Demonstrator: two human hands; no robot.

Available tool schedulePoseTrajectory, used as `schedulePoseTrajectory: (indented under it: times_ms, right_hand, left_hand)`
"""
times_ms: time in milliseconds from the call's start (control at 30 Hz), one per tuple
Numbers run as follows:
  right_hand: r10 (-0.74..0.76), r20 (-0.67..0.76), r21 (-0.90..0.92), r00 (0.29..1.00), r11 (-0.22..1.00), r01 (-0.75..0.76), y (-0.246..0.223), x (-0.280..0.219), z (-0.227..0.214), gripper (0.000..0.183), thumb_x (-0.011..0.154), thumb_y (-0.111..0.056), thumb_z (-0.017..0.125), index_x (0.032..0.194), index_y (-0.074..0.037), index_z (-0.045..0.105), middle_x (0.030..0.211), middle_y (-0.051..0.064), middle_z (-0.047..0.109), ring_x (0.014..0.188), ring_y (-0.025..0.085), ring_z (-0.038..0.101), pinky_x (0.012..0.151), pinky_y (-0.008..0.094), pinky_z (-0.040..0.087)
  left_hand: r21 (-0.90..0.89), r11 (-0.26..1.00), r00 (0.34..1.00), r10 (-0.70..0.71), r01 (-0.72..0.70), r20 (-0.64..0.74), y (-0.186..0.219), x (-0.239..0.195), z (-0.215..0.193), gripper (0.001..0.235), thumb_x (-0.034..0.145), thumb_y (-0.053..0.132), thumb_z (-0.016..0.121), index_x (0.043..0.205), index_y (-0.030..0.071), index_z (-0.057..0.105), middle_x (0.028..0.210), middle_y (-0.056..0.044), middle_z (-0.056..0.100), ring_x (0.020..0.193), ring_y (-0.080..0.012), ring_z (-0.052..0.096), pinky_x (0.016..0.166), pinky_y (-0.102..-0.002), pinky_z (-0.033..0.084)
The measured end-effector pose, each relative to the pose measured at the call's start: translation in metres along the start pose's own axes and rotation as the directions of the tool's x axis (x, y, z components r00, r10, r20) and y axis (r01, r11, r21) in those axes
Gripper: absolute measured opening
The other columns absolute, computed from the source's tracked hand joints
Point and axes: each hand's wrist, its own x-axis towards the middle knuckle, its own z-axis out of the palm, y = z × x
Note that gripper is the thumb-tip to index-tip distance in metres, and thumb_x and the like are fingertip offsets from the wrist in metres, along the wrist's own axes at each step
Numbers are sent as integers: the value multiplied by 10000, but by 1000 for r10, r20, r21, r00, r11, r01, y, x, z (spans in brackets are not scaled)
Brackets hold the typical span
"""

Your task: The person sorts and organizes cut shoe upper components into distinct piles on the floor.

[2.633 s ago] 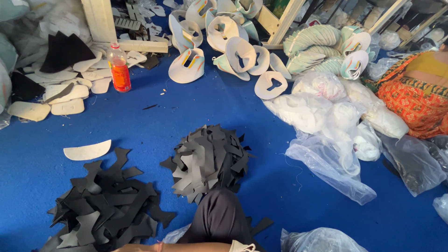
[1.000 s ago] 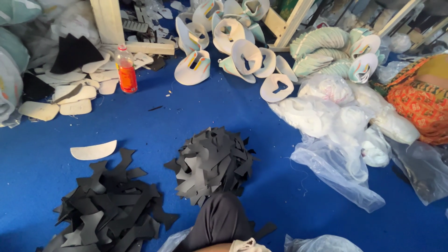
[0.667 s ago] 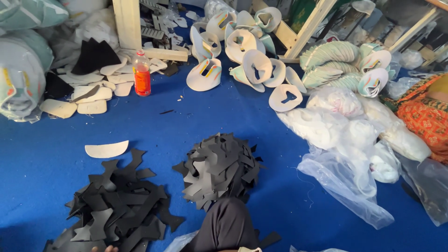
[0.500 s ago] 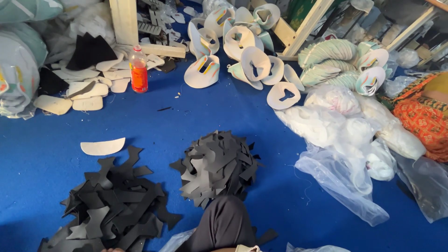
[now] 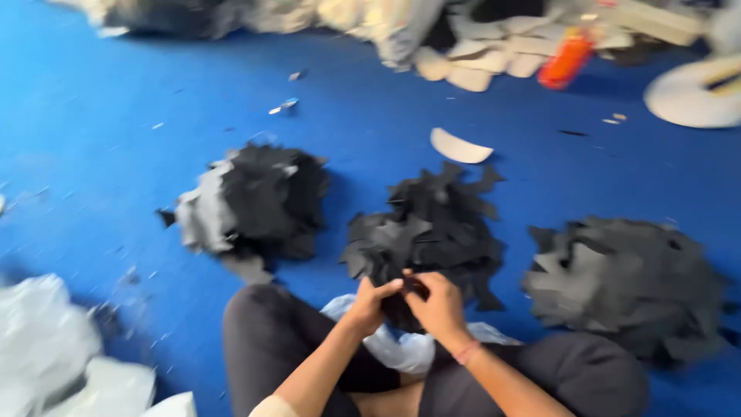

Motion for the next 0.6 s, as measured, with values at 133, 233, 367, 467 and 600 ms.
schedulePoseTrajectory:
  times_ms: [133,233,367,467,600]
  right_hand:
    - [145,-5,15,989,989,-145,-5,1,-12,261,763,-182,838,972,-49,755,905,86,714,792,268,734,705,367,581]
    - [-75,-45,-132,996,989,68,-31,6,-23,390,711,-257,889,1020,-57,761,921,89,701,850,292,696,732,379,555]
    - [-44,-23,-191,999,981,39,-45,6,-27,563,641,-325,922,1093,-39,749,905,101,684,831,294,681,704,383,545]
    - [-141,-17,-206,990,969,135,-41,7,-26,564,642,-334,922,1072,-15,747,876,103,677,799,295,673,677,388,541]
    - [-162,-27,-111,986,981,158,-19,2,-12,267,787,-257,840,958,-67,765,840,76,727,739,261,707,630,344,546]
  left_hand:
    - [32,999,997,34,-36,75,-1,5,1,448,783,89,823,1185,-18,657,1097,-100,732,999,-238,708,916,-393,580]
    - [-92,996,994,21,-11,104,3,2,6,469,795,121,824,1215,46,630,1118,-69,709,1044,-220,692,938,-377,572]
    - [-76,996,990,51,-42,131,0,3,4,497,801,124,837,1243,37,629,1159,-72,694,1078,-223,674,940,-379,555]
    - [-53,997,997,54,-51,54,10,2,16,525,787,102,843,1252,42,607,1154,-81,683,1069,-234,670,920,-393,553]
    - [-64,995,997,71,-73,-32,23,-8,17,551,765,84,822,1269,55,600,1163,-96,693,1075,-246,683,942,-390,568]
